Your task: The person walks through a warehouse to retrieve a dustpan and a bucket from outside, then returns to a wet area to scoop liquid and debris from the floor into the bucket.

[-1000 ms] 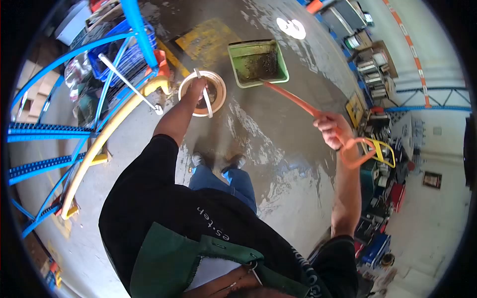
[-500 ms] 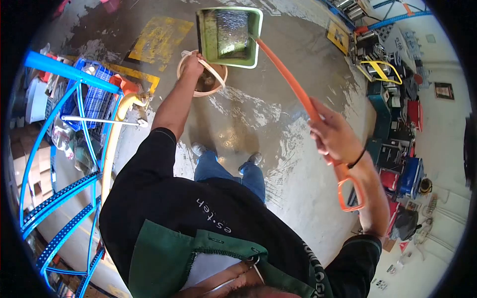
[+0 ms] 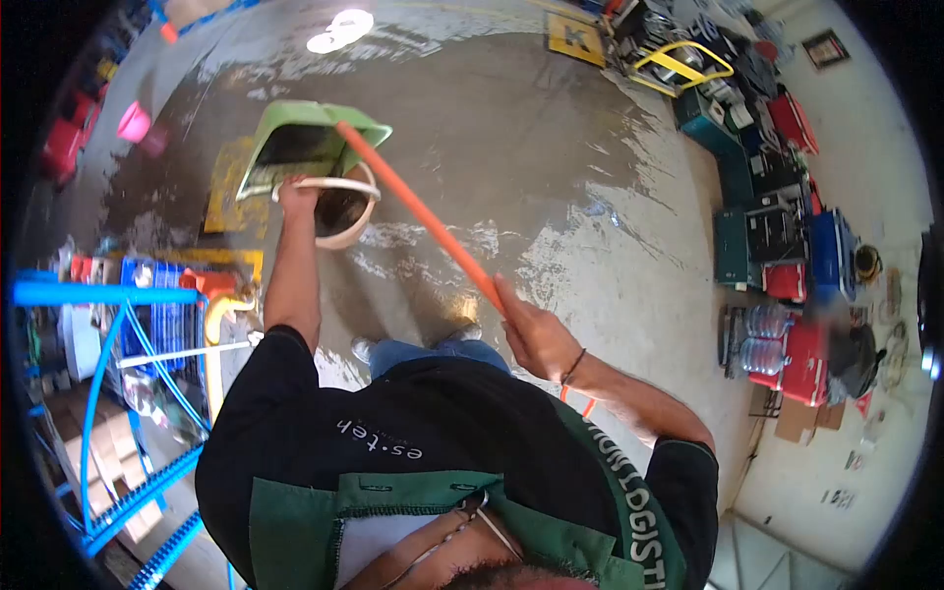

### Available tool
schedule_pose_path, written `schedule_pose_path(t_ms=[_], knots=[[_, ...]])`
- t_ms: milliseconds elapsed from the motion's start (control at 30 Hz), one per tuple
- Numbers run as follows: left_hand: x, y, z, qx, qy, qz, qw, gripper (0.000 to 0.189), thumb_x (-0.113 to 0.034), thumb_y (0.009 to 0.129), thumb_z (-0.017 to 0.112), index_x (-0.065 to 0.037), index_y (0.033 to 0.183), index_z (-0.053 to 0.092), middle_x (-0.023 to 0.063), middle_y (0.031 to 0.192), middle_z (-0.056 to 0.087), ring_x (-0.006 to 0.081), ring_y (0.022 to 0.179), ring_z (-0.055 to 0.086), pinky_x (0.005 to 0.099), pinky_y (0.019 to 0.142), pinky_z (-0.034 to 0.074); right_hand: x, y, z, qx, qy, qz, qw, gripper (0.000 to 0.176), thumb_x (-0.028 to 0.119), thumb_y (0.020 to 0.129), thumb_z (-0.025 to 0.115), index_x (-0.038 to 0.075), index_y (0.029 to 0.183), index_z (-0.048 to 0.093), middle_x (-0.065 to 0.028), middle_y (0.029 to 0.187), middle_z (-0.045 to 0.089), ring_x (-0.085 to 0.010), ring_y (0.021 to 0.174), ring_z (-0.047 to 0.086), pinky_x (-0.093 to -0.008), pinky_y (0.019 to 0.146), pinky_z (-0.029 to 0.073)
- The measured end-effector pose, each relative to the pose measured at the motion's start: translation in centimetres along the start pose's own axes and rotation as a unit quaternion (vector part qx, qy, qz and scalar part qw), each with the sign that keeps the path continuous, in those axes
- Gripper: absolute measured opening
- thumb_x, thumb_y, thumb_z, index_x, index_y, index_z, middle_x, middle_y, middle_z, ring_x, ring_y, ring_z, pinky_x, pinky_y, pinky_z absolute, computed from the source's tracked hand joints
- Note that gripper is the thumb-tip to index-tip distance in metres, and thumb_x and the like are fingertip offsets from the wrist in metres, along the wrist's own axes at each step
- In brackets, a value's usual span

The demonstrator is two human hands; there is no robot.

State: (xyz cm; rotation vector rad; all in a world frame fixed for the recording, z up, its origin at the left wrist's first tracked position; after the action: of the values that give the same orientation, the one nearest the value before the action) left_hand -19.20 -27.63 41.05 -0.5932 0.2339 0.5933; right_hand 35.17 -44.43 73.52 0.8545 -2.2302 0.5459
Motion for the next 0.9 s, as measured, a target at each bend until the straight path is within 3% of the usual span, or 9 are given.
schedule_pose_path(t_ms=[233,333,500,533,667,733,833,867,900], knots=[[10.3,-0.9,5.8,-0.026,0.031,0.010,0.999,0.032,-0.021,0.100,0.026,-0.010,0.071,0.034,0.0022,0.058,0.035,0.0183,0.056,0.037,0.0353,0.058,0.039,-16.7,0.0,-5.8,0.034,0.060,0.075,0.995,0.069,0.007,0.083,0.051,0.011,0.144,0.020,-0.0254,0.098,0.061,-0.0445,0.081,0.060,-0.0517,0.070,0.047],[16.1,3.6,6.3,-0.019,0.061,-0.026,0.998,0.030,-0.019,0.100,0.027,-0.010,0.072,0.035,0.0026,0.060,0.036,0.0183,0.056,0.038,0.0339,0.059,0.041,-22.0,2.5,-9.3,-0.098,0.128,-0.008,0.987,0.064,0.010,0.085,0.054,0.012,0.143,0.027,-0.0234,0.093,0.064,-0.0394,0.077,0.064,-0.0466,0.069,0.049],[27.1,7.3,9.9,-0.014,0.140,-0.015,0.990,0.028,-0.019,0.100,0.032,-0.010,0.074,0.036,0.0025,0.065,0.042,0.0132,0.057,0.041,0.0288,0.053,0.042,-34.0,8.2,-19.5,-0.042,0.271,0.204,0.940,0.062,0.016,0.088,0.058,0.009,0.143,0.031,-0.0095,0.077,0.060,-0.0169,0.057,0.057,-0.0319,0.061,0.050],[29.5,7.9,10.2,-0.046,0.169,-0.028,0.984,0.027,-0.021,0.100,0.033,-0.011,0.075,0.037,0.0009,0.063,0.041,0.0126,0.056,0.041,0.0284,0.053,0.042,-36.2,9.6,-21.5,-0.041,0.330,0.235,0.913,0.060,0.018,0.090,0.057,0.010,0.143,0.031,-0.0033,0.071,0.054,-0.0127,0.051,0.049,-0.0285,0.049,0.045],[37.7,14.4,9.5,-0.161,0.228,-0.082,0.957,0.024,-0.027,0.096,0.039,-0.016,0.075,0.040,-0.0060,0.054,0.035,0.0122,0.044,0.035,0.0284,0.046,0.036,-45.8,14.6,-30.3,-0.108,0.435,0.354,0.821,0.050,0.021,0.093,0.052,0.010,0.139,0.036,-0.0014,0.066,0.050,-0.0127,0.049,0.051,-0.0269,0.037,0.041],[41.9,15.2,12.9,-0.187,0.287,-0.084,0.936,0.027,-0.030,0.097,0.040,-0.016,0.075,0.040,-0.0047,0.054,0.035,0.0123,0.045,0.035,0.0297,0.046,0.036,-54.3,15.8,-34.9,-0.136,0.374,0.390,0.831,0.042,0.021,0.092,0.051,0.007,0.130,0.043,-0.0035,0.067,0.053,-0.0145,0.049,0.053,-0.0287,0.039,0.047],[47.2,18.4,16.1,-0.180,0.303,-0.111,0.929,0.026,-0.034,0.097,0.042,-0.016,0.077,0.041,-0.0036,0.052,0.033,0.0127,0.044,0.034,0.0324,0.046,0.034,-68.3,17.3,-42.8,-0.018,0.197,0.397,0.896,0.024,0.017,0.087,0.048,0.002,0.104,0.055,-0.0076,0.071,0.057,-0.0180,0.051,0.056,-0.0337,0.043,0.052],[49.0,19.2,18.8,-0.175,0.317,-0.108,0.926,0.026,-0.034,0.096,0.043,-0.016,0.077,0.041,-0.0037,0.052,0.033,0.0125,0.044,0.034,0.0323,0.046,0.034,-71.1,17.7,-45.8,-0.137,0.292,0.514,0.794,0.021,0.015,0.086,0.050,-0.002,0.097,0.055,-0.0080,0.066,0.056,-0.0183,0.047,0.053,-0.0333,0.040,0.047],[51.2,19.9,21.7,-0.171,0.327,-0.105,0.924,0.026,-0.034,0.096,0.044,-0.016,0.077,0.041,-0.0038,0.052,0.033,0.0122,0.044,0.034,0.0321,0.046,0.034,-75.1,18.8,-47.5,-0.132,0.305,0.545,0.770,0.021,0.015,0.085,0.051,-0.003,0.096,0.055,-0.0077,0.064,0.055,-0.0182,0.047,0.052,-0.0337,0.039,0.045]])
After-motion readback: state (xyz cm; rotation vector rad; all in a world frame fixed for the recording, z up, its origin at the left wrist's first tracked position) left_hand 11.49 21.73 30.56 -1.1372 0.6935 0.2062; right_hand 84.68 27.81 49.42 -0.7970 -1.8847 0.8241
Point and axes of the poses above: each hand's wrist, its own y-axis towards the middle knuckle, its own z-axis out of the palm, x = y × z, the point moved 7 cm from there along y, towards the middle knuckle
